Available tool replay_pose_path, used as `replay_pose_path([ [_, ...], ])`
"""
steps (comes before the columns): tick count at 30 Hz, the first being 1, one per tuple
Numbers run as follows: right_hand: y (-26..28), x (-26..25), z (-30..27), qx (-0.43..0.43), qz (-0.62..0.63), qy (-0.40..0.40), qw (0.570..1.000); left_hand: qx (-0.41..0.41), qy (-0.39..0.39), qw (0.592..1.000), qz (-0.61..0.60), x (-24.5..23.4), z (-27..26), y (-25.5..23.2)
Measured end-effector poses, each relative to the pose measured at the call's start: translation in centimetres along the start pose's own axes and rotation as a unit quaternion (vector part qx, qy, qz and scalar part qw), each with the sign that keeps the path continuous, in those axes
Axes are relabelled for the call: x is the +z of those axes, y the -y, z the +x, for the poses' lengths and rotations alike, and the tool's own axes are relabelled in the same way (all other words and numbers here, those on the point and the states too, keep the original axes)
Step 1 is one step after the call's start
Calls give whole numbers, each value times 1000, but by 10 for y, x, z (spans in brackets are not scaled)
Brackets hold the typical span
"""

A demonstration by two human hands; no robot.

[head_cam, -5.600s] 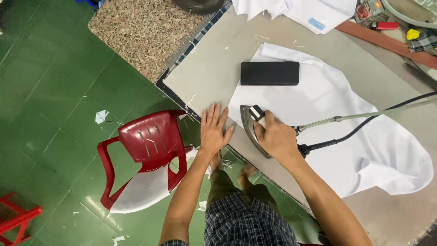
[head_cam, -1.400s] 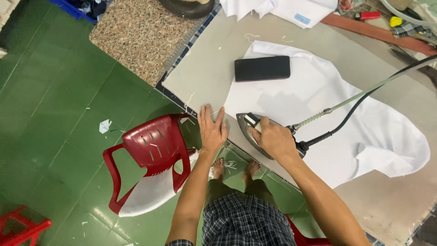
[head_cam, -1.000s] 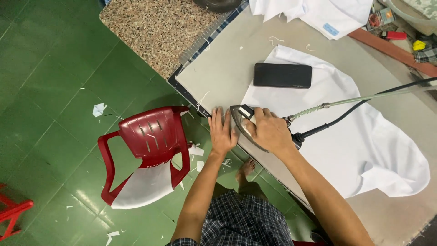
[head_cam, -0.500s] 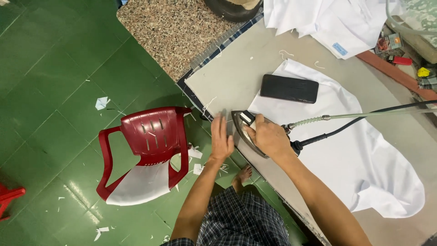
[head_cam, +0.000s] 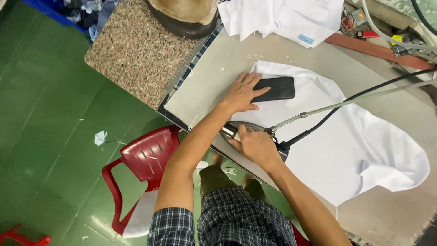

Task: The person irons a white shirt on a worktable, using a steam iron and a black pressing block to smooth the fabric. They repeatedly adjust the shirt, iron different sections, and trim loose threads with scissors.

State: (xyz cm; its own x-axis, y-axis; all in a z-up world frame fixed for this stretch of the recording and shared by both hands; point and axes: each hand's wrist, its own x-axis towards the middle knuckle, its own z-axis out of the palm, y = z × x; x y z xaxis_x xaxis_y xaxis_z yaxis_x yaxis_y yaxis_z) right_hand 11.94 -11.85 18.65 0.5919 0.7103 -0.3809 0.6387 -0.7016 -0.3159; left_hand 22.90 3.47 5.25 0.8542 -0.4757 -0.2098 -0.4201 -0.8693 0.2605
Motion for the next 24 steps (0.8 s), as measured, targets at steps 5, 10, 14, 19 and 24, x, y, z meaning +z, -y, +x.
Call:
replay_pose_path([
  [5,-9,24,10,6,10,-18,1000,77,-102,989,-75,30,-13,31],
  [10,-7,22,11,3,-6,-26,1000,70,-156,981,-96,16,-97,69],
  [14,-6,18,11,15,1,15,1000,-216,-65,969,-97,-16,-164,53],
  [19,-4,14,13,29,7,35,999,-240,-24,968,73,-18,-196,70],
  [24,-10,22,16,20,-14,51,998,-83,-75,992,-65,-23,-189,98],
])
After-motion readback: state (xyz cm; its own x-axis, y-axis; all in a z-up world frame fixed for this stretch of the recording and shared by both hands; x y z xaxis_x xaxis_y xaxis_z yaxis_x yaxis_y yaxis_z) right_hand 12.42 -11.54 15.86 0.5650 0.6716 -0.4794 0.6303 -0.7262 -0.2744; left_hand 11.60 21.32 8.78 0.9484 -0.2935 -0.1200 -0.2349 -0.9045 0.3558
